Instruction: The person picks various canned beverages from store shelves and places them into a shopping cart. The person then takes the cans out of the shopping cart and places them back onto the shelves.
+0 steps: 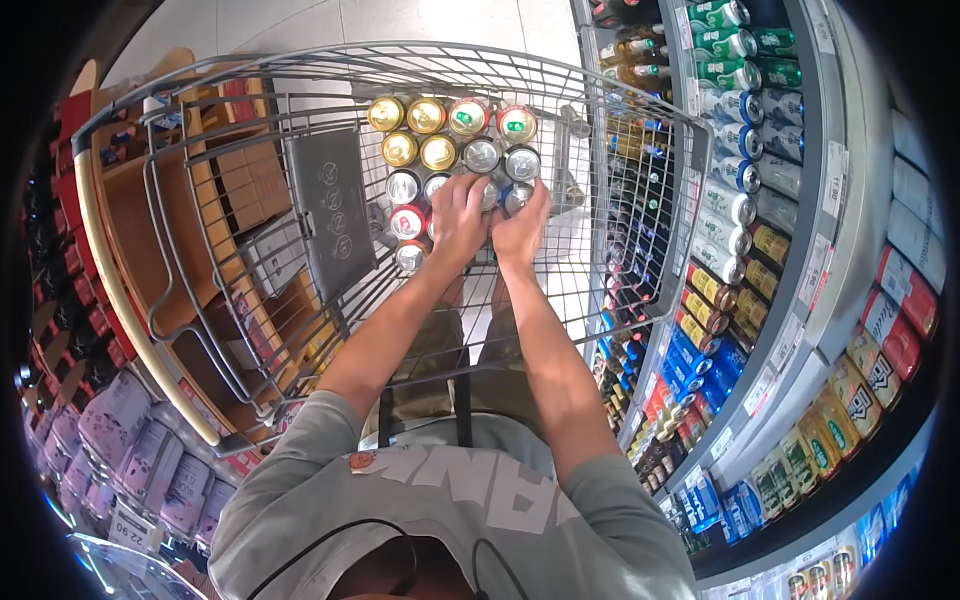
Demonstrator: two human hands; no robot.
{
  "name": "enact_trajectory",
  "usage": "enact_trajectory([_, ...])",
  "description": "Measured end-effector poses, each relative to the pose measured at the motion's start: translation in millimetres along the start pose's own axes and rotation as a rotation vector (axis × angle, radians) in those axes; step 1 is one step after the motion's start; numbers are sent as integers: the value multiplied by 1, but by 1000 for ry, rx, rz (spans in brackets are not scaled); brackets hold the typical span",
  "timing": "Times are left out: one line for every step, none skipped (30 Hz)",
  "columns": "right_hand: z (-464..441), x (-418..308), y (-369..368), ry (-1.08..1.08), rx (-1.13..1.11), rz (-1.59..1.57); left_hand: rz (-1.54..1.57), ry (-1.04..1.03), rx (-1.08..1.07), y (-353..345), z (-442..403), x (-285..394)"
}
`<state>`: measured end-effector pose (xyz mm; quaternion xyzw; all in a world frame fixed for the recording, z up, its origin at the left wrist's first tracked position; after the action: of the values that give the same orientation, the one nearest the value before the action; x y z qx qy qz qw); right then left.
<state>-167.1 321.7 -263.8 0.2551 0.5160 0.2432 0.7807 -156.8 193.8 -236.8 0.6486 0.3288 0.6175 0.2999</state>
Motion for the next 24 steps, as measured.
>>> enact_trajectory([1,-2,1,34,9,2,9,-9,6,2,0,2])
enact_trajectory([2,-4,2,68,20,5,14,-5,7,4,1,4])
enact_trajectory([3,-8,6,103,32,9,21,-2,9,6,4,6])
enact_trajectory([5,-10,10,99,20,-5,28,-2,12,8,6,10])
enact_trajectory([8,-13,16,97,10,-20,53,9,4,12,9,14])
enact_trajectory([10,-18,23,98,3,-36,78,17,-2,15,14,19])
enact_trajectory([13,-18,28,95,13,-37,102,20,-6,21,18,25])
enact_trajectory([18,-16,33,94,26,-38,146,13,-39,26,21,31])
enact_trajectory([23,-12,39,94,41,-39,199,60,-145,27,26,36])
enact_trajectory([29,-12,47,49,26,-48,251,103,-251,27,32,41])
enact_trajectory([35,-10,59,26,-19,-32,301,141,-358,27,38,47])
enact_trajectory([44,-13,73,19,-15,-72,372,139,-479,22,45,51])
enact_trajectory([53,-14,88,14,-6,-112,438,131,-604,21,51,57])
enact_trajectory([63,-14,103,37,-37,-139,457,158,-657,31,55,69])
enact_trajectory([74,-13,118,59,-60,-167,472,178,-714,41,60,81])
enact_trajectory([86,-10,132,90,-26,-229,480,159,-745,52,65,91])
enact_trajectory([100,-12,150,26,-79,-227,485,133,-781,61,70,101])
enact_trajectory([115,-5,160,37,-33,-442,519,159,-823,71,74,110])
enact_trajectory([132,-4,178,61,-64,-473,548,186,-871,79,79,121])
enact_trajectory([150,0,195,28,-54,-465,545,160,-893,90,80,135])
enact_trajectory([169,7,208,-11,-44,-461,539,135,-920,99,83,148])
enact_trajectory([191,16,220,-5,-16,-514,502,104,-933,96,89,152])
enact_trajectory([213,28,229,5,12,-567,464,74,-943,90,95,158])
enact_trajectory([235,42,235,18,34,-618,438,40,-966,89,100,170])
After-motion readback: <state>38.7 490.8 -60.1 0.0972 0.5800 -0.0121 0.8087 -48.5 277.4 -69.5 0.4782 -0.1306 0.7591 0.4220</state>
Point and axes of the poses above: each hand's wrist, its own z-axis away from the middle knuckle, its own y-axis out of the back of the hand, x = y × z, the point moved 5 cm from there along -z, towards the middle knuckle, and after that the axes turned 5 degrees about -x, right-handed, at the moved point
